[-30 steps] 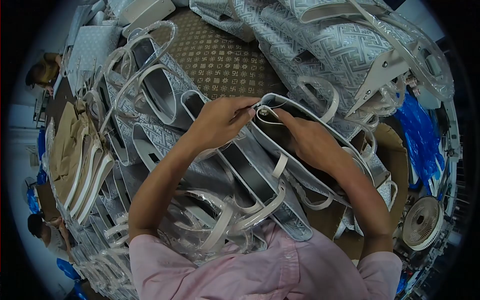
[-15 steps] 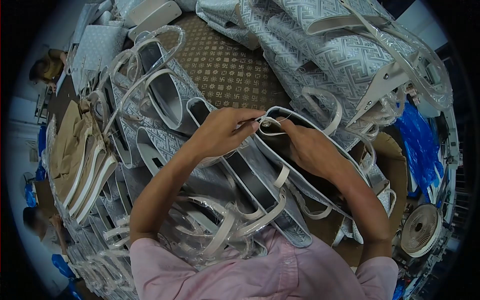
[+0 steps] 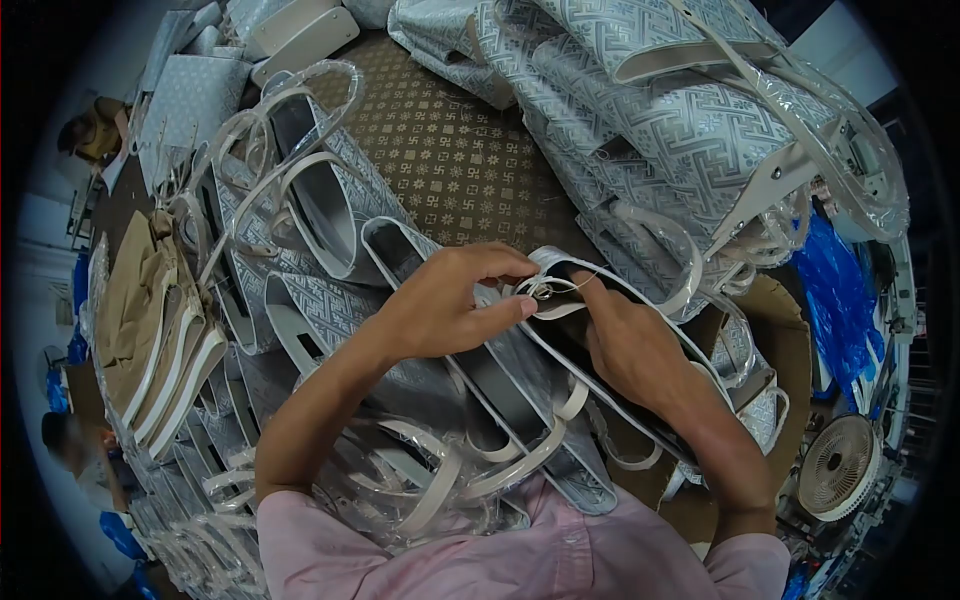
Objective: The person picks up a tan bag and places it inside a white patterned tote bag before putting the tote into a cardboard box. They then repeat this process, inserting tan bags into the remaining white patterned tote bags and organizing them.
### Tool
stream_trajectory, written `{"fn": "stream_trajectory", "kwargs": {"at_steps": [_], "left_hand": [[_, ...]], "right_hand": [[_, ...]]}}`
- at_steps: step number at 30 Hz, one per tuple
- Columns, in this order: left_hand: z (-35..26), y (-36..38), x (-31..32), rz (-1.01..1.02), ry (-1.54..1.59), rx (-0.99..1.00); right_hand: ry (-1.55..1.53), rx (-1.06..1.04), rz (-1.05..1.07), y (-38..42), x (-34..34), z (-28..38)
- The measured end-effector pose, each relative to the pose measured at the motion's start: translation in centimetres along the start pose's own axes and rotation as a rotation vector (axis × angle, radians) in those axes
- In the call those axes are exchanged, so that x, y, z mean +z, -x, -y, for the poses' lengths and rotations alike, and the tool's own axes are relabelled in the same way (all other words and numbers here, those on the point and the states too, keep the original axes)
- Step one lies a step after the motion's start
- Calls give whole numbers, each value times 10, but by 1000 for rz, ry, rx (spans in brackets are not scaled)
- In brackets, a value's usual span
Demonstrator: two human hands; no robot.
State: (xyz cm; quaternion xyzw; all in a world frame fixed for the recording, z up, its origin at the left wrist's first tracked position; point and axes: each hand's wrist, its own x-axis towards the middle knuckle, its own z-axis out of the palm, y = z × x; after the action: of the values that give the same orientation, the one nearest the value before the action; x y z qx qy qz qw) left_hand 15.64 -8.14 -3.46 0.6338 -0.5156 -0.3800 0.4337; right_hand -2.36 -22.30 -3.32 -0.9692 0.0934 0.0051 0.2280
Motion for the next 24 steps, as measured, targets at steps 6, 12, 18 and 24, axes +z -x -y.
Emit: {"fn": "stream_trajectory", "kwargs": {"at_steps": [6, 12, 18, 24], "left_hand": [[-1, 0, 5, -49, -163, 126], [-12, -8, 17, -109, -384, 85], [-18, -22, 19, -135, -529, 54], [-6, -22, 16, -131, -469, 147]], "right_hand": [[-4, 5, -29, 5, 0, 2], [-30, 6, -63, 3, -1, 3], [-49, -4, -122, -3, 1, -7], [-281, -116, -118, -8, -8, -11]]}}
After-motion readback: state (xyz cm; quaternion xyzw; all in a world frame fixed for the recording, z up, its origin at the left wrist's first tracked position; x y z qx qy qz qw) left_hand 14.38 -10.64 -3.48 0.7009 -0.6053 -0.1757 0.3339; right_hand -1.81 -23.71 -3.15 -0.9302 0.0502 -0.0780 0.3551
